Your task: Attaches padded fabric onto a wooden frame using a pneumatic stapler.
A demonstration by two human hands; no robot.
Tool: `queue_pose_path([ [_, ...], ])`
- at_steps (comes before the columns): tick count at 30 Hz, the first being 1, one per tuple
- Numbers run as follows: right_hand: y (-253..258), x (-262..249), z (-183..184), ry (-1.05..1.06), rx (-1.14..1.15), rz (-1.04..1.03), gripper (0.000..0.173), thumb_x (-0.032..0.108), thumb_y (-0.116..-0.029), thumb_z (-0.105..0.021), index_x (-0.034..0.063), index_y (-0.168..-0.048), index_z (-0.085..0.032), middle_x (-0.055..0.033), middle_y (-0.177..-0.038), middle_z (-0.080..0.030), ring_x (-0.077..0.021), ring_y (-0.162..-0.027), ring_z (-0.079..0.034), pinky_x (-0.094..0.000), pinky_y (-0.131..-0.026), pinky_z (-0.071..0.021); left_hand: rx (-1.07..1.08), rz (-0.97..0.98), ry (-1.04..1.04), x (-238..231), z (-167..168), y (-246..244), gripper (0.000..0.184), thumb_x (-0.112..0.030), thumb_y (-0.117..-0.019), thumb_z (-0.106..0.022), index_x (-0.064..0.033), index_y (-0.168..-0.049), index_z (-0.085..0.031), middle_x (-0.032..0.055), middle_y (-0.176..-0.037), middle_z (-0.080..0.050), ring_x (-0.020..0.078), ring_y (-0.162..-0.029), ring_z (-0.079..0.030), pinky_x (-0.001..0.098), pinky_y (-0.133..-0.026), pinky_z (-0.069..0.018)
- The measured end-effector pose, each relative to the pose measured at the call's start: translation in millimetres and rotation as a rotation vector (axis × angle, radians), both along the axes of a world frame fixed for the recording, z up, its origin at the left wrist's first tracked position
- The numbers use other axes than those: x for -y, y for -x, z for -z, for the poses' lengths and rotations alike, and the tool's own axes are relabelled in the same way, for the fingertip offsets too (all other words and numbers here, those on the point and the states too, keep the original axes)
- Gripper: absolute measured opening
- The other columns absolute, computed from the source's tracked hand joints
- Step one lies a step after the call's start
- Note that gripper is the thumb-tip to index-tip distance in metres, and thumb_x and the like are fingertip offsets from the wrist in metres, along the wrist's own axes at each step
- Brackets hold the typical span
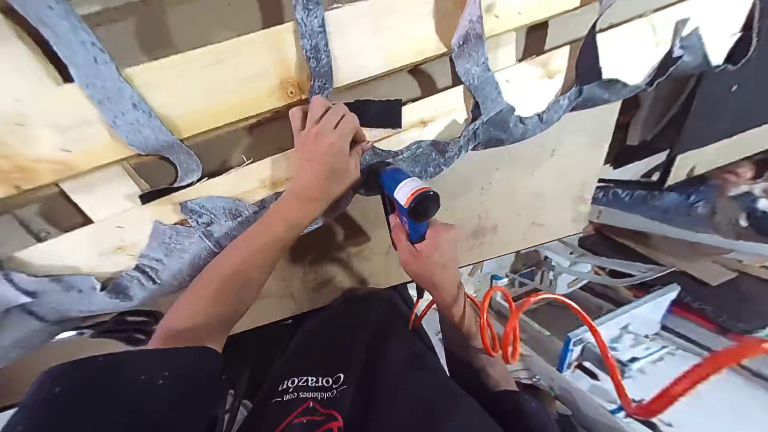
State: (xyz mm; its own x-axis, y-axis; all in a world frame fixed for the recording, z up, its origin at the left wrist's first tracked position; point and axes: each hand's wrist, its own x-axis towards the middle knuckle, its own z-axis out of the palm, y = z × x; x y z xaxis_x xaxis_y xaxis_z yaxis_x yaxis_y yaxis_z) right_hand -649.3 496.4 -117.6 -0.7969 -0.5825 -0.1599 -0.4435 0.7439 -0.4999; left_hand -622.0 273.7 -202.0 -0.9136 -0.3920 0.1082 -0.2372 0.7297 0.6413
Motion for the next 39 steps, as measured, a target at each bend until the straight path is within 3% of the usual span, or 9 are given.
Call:
queue_pose_path([
  [4, -8, 5, -1, -0.026, 0.089, -0.062, 0.031, 0.036, -0.0972, -0.061, 0.0069, -0.096, -0.073, -0.0061, -0.066, -0.067, -0.0194, -0.059, -0.067, -0.0411, -0.053, -0.0541, -0.132, 0.021, -0.105, 12, 1, -4, 0.017, -0.024, -0.0994, -0.066, -0.0106, -0.104, -0.076, 0.0077, -0.115, -0.072, 0.0261, -0.118, -0.061, 0.0526, -0.106, -0.0404],
  [7, -2, -5, 4, 0.022, 0.175, -0.069, 0.03, 0.034, -0.097, -0.06, 0.0078, -0.104, -0.072, -0.0058, -0.07, -0.067, -0.0195, -0.063, -0.067, -0.0405, -0.057, -0.0549, -0.214, -0.016, -0.132, 14, -8, 15, 0.024, -0.027, -0.1025, -0.063, -0.0094, -0.116, -0.073, 0.0067, -0.113, -0.072, 0.0177, -0.109, -0.066, 0.04, -0.097, -0.0529],
  [11, 10, -51, -4, 0.043, 0.173, 0.043, 0.033, 0.035, -0.0975, -0.061, 0.0058, -0.104, -0.074, -0.0076, -0.07, -0.069, -0.0212, -0.062, -0.068, -0.0442, -0.056, -0.0559, 0.07, 0.322, -0.109, -25, -31, 86, 0.055, -0.054, -0.0986, -0.061, -0.0088, -0.129, -0.067, 0.0111, -0.128, -0.067, 0.026, -0.124, -0.06, 0.0539, -0.112, -0.0403],
  [13, 21, -80, -9, 0.059, 0.071, 0.105, 0.034, 0.037, -0.0982, -0.062, 0.0046, -0.092, -0.072, -0.0064, -0.064, -0.065, -0.0181, -0.057, -0.065, -0.0409, -0.052, -0.0534, 0.091, 0.463, -0.033, -61, -22, 122, 0.062, -0.06, -0.0945, -0.063, -0.0082, -0.127, -0.068, 0.0113, -0.124, -0.068, 0.0289, -0.123, -0.06, 0.0604, -0.113, -0.0344],
  [17, 69, -114, -12, 0.108, -0.056, 0.173, 0.033, 0.034, -0.0976, -0.065, 0.0052, -0.083, -0.069, -0.0034, -0.064, -0.064, -0.0115, -0.057, -0.064, -0.0344, -0.053, -0.053, -0.199, 0.416, 0.02, -87, 0, 158, 0.027, -0.024, -0.0994, -0.067, 0.0007, -0.092, -0.073, 0.0158, -0.099, -0.073, 0.0334, -0.108, -0.066, 0.0498, -0.108, -0.0441],
  [19, 99, -119, -5, 0.129, -0.054, 0.171, 0.034, 0.037, -0.0972, -0.064, 0.0075, -0.081, -0.069, -0.0012, -0.063, -0.064, -0.0098, -0.057, -0.063, -0.0344, -0.052, -0.0529, -0.269, 0.31, 0.009, -87, 4, 168, 0.025, -0.02, -0.0978, -0.068, 0.0006, -0.084, -0.073, 0.0158, -0.093, -0.073, 0.0345, -0.108, -0.067, 0.0481, -0.106, -0.0463],
  [22, 126, -115, 6, 0.094, 0.025, 0.145, 0.034, 0.042, -0.0969, -0.064, 0.0104, -0.087, -0.07, 0.0, -0.065, -0.065, -0.0111, -0.057, -0.065, -0.0381, -0.052, -0.0543, -0.201, 0.206, -0.075, -84, 7, 168, 0.022, -0.024, -0.0963, -0.07, -0.0047, -0.088, -0.077, 0.0108, -0.095, -0.074, 0.0274, -0.108, -0.067, 0.0418, -0.104, -0.0483],
  [26, 142, -101, 10, 0.022, 0.1, 0.084, 0.033, 0.041, -0.0978, -0.062, 0.0099, -0.09, -0.069, -0.0017, -0.068, -0.066, -0.0129, -0.058, -0.065, -0.0389, -0.053, -0.0555, -0.129, 0.306, -0.137, -72, 3, 175, 0.019, -0.022, -0.0966, -0.069, -0.0054, -0.093, -0.077, 0.0089, -0.097, -0.072, 0.0199, -0.1, -0.068, 0.0352, -0.094, -0.0532],
  [39, 97, -60, 6, -0.038, 0.088, -0.055, 0.031, 0.038, -0.0976, -0.06, 0.0104, -0.087, -0.069, -0.0019, -0.064, -0.063, -0.0149, -0.058, -0.064, -0.0385, -0.053, -0.0514, -0.014, 0.424, -0.085, -55, -1, 185, 0.024, -0.029, -0.1005, -0.064, -0.0078, -0.1, -0.075, 0.0094, -0.11, -0.069, 0.0251, -0.113, -0.064, 0.0428, -0.103, -0.0495],
])
